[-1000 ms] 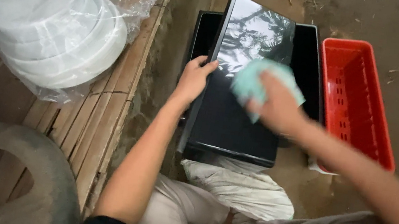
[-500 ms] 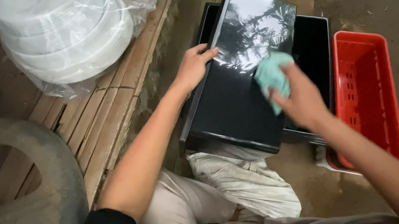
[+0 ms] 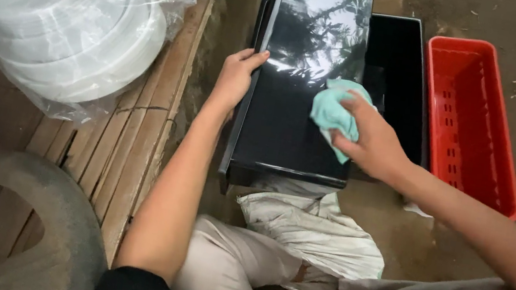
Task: Cleaning black plastic planter boxes by wiping them thoroughly with a damp cloth.
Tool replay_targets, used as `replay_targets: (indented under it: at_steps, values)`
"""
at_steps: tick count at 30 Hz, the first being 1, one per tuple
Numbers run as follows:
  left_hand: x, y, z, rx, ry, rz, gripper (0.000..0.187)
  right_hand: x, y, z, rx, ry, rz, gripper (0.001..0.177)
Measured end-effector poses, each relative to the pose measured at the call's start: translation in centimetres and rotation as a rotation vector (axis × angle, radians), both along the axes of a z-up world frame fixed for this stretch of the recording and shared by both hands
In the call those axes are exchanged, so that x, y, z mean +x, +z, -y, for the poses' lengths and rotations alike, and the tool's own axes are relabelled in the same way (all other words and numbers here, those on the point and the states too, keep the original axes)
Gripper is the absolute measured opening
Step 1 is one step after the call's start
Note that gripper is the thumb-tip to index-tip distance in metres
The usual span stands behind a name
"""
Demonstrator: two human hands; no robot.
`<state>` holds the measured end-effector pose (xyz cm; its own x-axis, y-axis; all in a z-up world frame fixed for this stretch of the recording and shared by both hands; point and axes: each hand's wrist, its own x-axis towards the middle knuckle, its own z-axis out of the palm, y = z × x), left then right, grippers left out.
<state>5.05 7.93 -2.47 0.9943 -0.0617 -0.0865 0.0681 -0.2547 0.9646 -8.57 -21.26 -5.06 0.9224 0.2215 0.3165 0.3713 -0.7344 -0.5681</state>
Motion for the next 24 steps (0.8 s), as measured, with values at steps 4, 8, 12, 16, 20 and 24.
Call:
replay_targets:
  at_steps: [4,8,12,16,20,24]
  values:
    - [0.0,0.4,0.5,0.010,0.015,0.016,0.077,-2.5,0.3,-3.2,-0.072,0.097,0.144,0.073]
    - [0.2,0.3,0.5,0.003,0.014,0.001,0.077,-5.4,4.4,-8.9,-0.173,0.605,0.413,0.059]
    - [0.7,-0.9,0.2,-0.001,0.002,0.009,0.061,-3.1,4.9,-9.2,-0.205,0.580,0.327,0.056]
    - [0.1,-0.7,0.8,-0.032,0.027,0.010,0.060,4.2,-0.8,-4.1,-0.086,0.192,0.115,0.075]
    - [0.2,0.3,1.5,-0.032,0.020,-0.022,0.081,1.3,2.8,-6.8,-0.091,0.312,0.251,0.065]
    - [-0.7,0.7,1.4,-0.072,0.020,-0.035,0.079,-1.1,4.9,-9.3,-0.046,0.673,0.279,0.059]
